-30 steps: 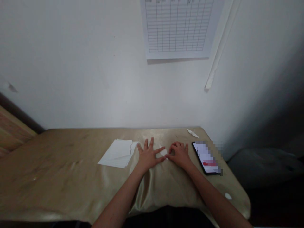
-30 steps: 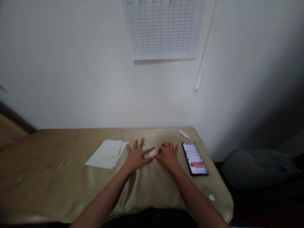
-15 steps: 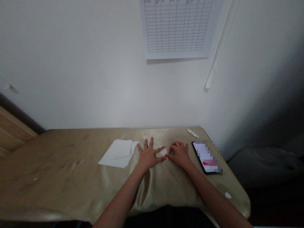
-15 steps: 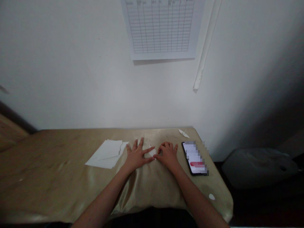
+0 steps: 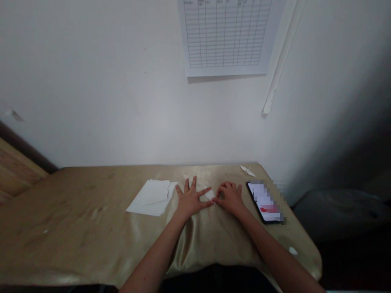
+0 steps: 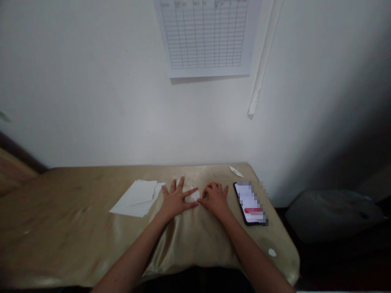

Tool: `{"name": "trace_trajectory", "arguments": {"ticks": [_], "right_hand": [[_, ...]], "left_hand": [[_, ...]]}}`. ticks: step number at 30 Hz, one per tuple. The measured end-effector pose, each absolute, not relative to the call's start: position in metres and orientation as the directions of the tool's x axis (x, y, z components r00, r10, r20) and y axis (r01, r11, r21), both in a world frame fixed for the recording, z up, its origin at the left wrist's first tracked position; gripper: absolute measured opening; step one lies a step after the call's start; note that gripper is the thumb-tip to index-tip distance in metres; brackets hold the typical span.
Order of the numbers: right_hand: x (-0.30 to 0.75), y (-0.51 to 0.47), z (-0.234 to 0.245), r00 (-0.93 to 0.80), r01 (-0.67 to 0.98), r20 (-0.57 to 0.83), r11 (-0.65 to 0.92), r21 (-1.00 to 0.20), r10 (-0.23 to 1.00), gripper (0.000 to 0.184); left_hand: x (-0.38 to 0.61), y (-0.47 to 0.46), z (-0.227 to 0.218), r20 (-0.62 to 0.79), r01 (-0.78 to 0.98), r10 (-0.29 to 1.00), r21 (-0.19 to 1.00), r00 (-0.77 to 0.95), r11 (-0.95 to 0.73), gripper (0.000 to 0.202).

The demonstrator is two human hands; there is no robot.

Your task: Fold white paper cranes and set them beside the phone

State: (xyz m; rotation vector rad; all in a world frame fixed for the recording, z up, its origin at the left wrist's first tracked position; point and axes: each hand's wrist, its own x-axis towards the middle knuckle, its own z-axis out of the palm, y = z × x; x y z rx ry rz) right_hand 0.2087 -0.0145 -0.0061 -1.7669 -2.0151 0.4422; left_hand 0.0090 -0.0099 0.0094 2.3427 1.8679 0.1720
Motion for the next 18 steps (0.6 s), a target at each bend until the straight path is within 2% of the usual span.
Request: {"name": "trace_trajectory", "arguments": {"ticks": [18], "right_hand": [[0.2092, -0.0149, -0.0033, -0.110, 0.858, 0.089, 0.140, -0.495, 0.990, 0.019]], "left_hand": [[0.0071, -0.0041, 0.0055, 0.010, 0.970, 0.980, 0.140, 0.198, -0.197, 0.083]]}}
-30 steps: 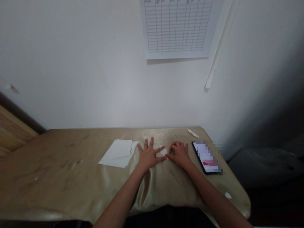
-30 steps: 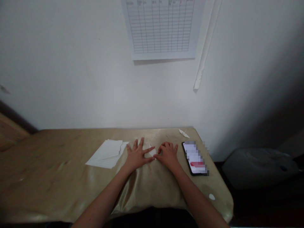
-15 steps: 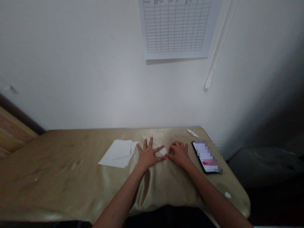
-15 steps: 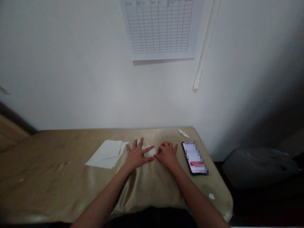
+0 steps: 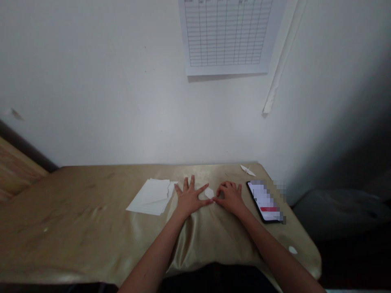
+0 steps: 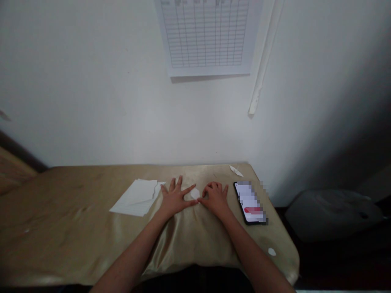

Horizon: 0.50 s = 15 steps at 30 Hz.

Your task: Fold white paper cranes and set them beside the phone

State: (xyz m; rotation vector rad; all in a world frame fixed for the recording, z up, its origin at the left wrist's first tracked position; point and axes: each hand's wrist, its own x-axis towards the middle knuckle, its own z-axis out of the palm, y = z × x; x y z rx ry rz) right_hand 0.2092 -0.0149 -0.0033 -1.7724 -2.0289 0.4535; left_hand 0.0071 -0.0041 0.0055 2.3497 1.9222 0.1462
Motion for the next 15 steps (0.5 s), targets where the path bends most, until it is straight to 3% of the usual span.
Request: {"name": "trace_trajectory", "arguments": {"ticks": [9, 15], "right_hand": [[0.2092, -0.0151, -0.0047, -0.106, 0.859, 0.103, 0.144, -0.491, 0.989, 0.018], [0.2097, -0.0142, -0.0055, -0.107, 0.861, 0.096, 0.141, -0.488, 0.990, 0.019]], "left_hand": [[0.0006, -0.0121, 0.0089, 0.096, 0.922, 0.929, 0.122, 0.357, -0.367, 0.058], [-0.0014, -0.0106, 0.0117, 0.080, 0.947, 0.955, 0.132, 0.286, -0.294, 0.057]]}}
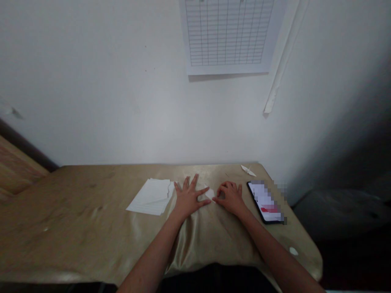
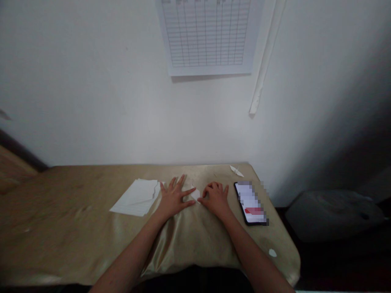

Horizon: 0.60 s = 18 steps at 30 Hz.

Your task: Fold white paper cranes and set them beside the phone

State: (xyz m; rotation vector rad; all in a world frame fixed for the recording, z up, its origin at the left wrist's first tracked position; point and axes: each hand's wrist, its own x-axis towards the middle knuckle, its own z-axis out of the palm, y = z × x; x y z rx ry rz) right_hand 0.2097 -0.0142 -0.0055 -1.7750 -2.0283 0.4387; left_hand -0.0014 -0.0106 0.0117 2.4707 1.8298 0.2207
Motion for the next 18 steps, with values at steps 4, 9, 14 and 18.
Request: {"name": "trace_trajectory", "arguments": {"ticks": [4, 9, 14, 18], "right_hand": [[0.2103, -0.0152, -0.0061, -0.111, 0.851, 0.100, 0.146, -0.505, 0.989, 0.018], [0.2107, -0.0151, -0.0073, -0.108, 0.850, 0.116, 0.152, -0.505, 0.987, 0.019], [0.2104, -0.0144, -0.0064, -0.108, 0.854, 0.112, 0.150, -0.498, 0.988, 0.020], [0.2096, -0.0149, -0.0055, -0.103, 0.856, 0.117, 0.148, -0.495, 0.988, 0.018]], "left_hand": [[-0.0005, -0.0068, 0.0108, 0.104, 0.957, 0.962, 0.121, 0.251, -0.263, 0.057], [0.0008, -0.0063, 0.0095, 0.111, 0.967, 0.970, 0.111, 0.218, -0.230, 0.060], [0.0015, -0.0073, 0.0080, 0.109, 0.970, 0.974, 0.119, 0.200, -0.212, 0.060], [0.0029, -0.0073, 0.0062, 0.124, 0.971, 0.976, 0.138, 0.181, -0.198, 0.063]]}}
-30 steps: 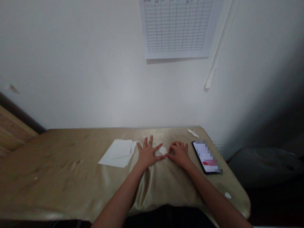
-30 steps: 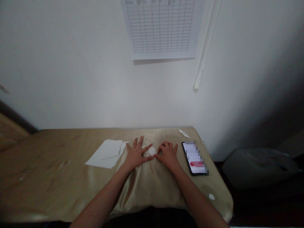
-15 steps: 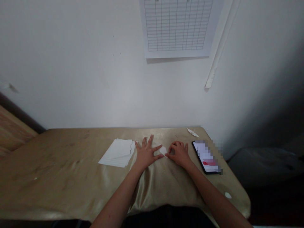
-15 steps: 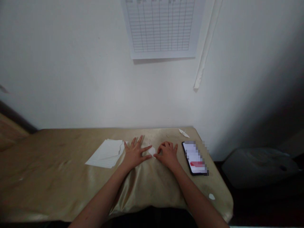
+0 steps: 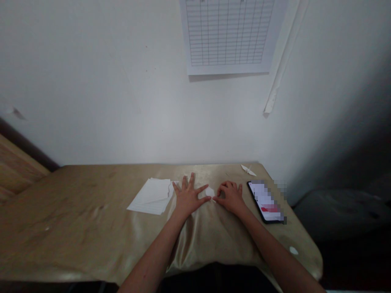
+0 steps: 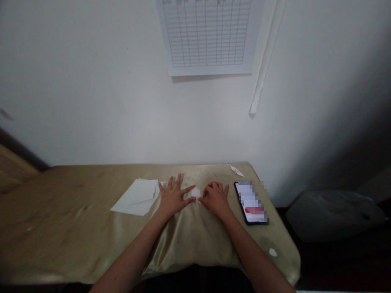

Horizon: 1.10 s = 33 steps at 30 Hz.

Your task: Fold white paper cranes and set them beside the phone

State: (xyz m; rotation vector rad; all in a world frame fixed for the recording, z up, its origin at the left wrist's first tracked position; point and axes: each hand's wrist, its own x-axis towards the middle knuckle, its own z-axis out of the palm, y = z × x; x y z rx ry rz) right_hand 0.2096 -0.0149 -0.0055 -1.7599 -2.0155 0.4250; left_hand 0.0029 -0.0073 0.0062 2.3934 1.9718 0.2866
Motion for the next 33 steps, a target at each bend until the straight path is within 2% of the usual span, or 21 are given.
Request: {"name": "trace_trajectory", "arguments": {"ticks": [4, 9, 13, 19, 33], "right_hand": [[0.209, -0.015, -0.005, -0.100, 0.856, 0.110, 0.142, -0.498, 0.989, 0.018], [0.211, -0.015, -0.003, -0.111, 0.845, 0.096, 0.145, -0.515, 0.989, 0.018], [0.215, -0.014, -0.001, -0.142, 0.831, 0.092, 0.169, -0.530, 0.986, 0.018], [0.217, -0.012, 0.000, -0.166, 0.824, 0.101, 0.195, -0.533, 0.981, 0.017], [0.212, -0.014, -0.001, -0.194, 0.814, 0.121, 0.229, -0.534, 0.973, 0.018]], "left_hand": [[0.004, -0.007, 0.003, 0.147, 0.964, 0.971, 0.165, 0.187, -0.211, 0.060], [-0.001, -0.002, 0.000, 0.199, 0.930, 0.959, 0.266, 0.203, -0.252, 0.038], [-0.007, 0.003, -0.001, 0.279, 0.906, 0.956, 0.376, 0.088, -0.193, 0.031], [-0.006, 0.012, -0.003, 0.251, 0.860, 0.968, 0.492, 0.009, -0.135, 0.015], [0.007, 0.017, 0.000, 0.214, 0.813, 0.976, 0.575, -0.043, -0.090, 0.008]]}}
